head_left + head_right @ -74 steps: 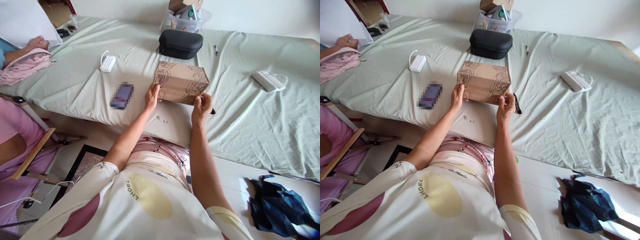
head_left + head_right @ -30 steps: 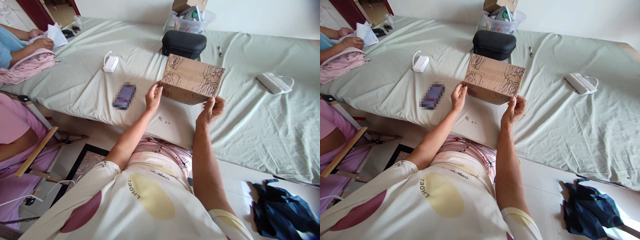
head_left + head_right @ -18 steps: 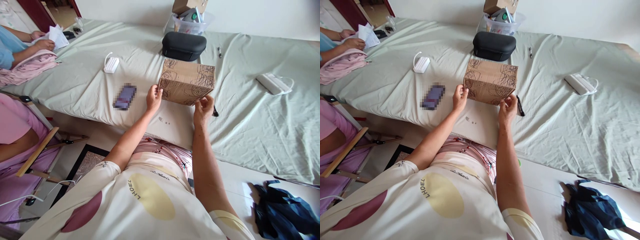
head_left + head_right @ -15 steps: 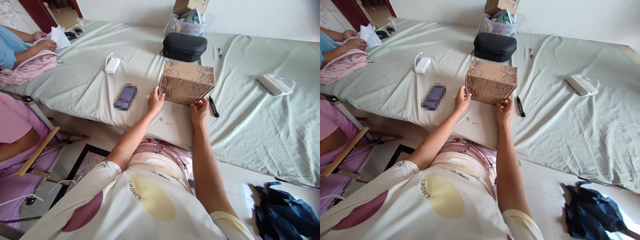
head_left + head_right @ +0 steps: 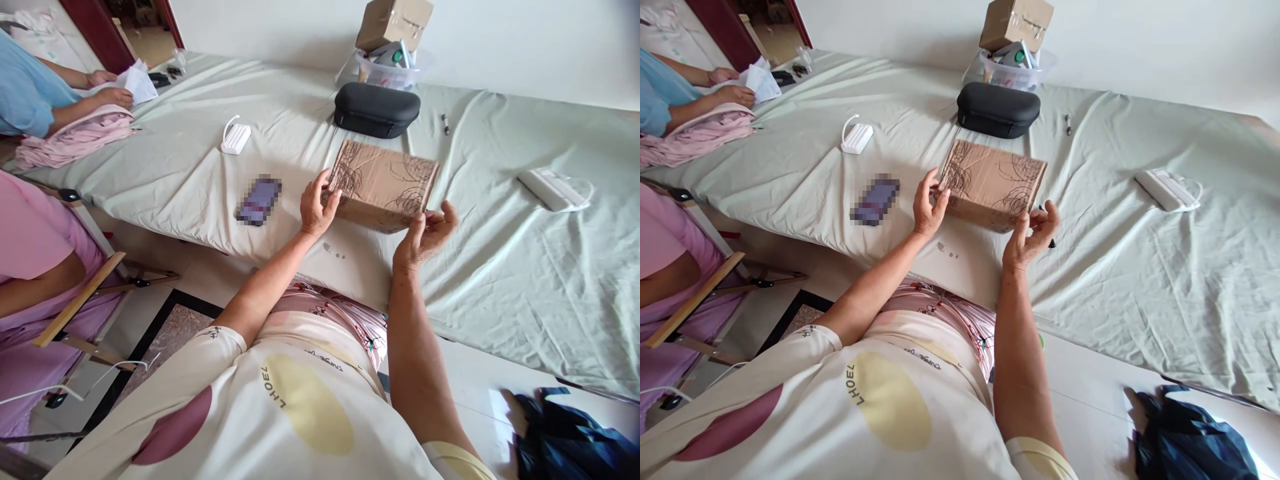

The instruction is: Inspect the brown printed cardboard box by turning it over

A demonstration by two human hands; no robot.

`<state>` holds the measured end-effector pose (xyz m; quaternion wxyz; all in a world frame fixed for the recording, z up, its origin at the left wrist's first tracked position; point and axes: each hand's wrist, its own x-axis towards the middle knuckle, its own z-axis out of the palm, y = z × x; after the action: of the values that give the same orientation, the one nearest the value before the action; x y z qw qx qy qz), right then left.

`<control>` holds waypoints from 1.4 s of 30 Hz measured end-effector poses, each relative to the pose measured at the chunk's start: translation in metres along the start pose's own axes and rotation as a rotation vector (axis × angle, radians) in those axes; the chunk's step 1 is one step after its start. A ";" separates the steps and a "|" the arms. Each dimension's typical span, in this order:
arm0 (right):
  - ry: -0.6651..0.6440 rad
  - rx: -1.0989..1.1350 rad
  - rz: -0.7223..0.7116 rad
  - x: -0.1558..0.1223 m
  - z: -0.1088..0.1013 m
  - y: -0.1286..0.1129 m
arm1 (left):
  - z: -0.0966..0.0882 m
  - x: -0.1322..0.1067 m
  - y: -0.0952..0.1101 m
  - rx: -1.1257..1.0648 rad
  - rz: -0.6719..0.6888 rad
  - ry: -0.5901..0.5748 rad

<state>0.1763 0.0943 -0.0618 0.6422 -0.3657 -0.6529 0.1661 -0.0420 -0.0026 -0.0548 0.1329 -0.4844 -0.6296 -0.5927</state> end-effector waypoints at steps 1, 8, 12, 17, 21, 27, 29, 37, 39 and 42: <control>0.019 0.009 -0.019 0.000 -0.001 -0.002 | -0.002 0.000 0.004 -0.012 0.020 0.005; 0.024 -0.073 -0.028 0.000 -0.007 -0.013 | -0.003 -0.001 0.006 0.045 0.058 -0.039; 0.055 -0.200 -0.138 -0.001 -0.007 -0.024 | 0.000 -0.004 0.016 0.132 0.173 -0.138; -0.263 -0.347 -0.255 -0.014 0.004 -0.053 | 0.005 -0.014 0.039 0.220 0.402 -0.307; -0.391 -0.390 -0.293 -0.019 0.008 -0.065 | 0.007 -0.016 0.040 0.232 0.434 -0.351; -0.155 -0.323 -0.167 -0.006 -0.002 -0.036 | 0.008 -0.012 0.034 0.218 0.400 -0.360; -0.104 -0.257 -0.132 -0.003 -0.005 -0.023 | 0.009 -0.012 0.031 0.207 0.388 -0.358; -0.284 -0.129 -0.150 -0.015 0.002 -0.033 | 0.007 -0.009 0.018 0.185 0.267 -0.251; -0.376 -0.107 -0.217 -0.022 0.005 -0.043 | 0.006 -0.009 0.018 0.176 0.290 -0.276; -0.485 -0.106 -0.277 -0.028 0.009 -0.053 | 0.009 -0.011 0.019 0.132 0.368 -0.298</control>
<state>0.1510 0.0417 -0.0462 0.4639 -0.2557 -0.8390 0.1246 -0.0183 -0.0033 -0.0536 0.1757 -0.6632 -0.5808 -0.4380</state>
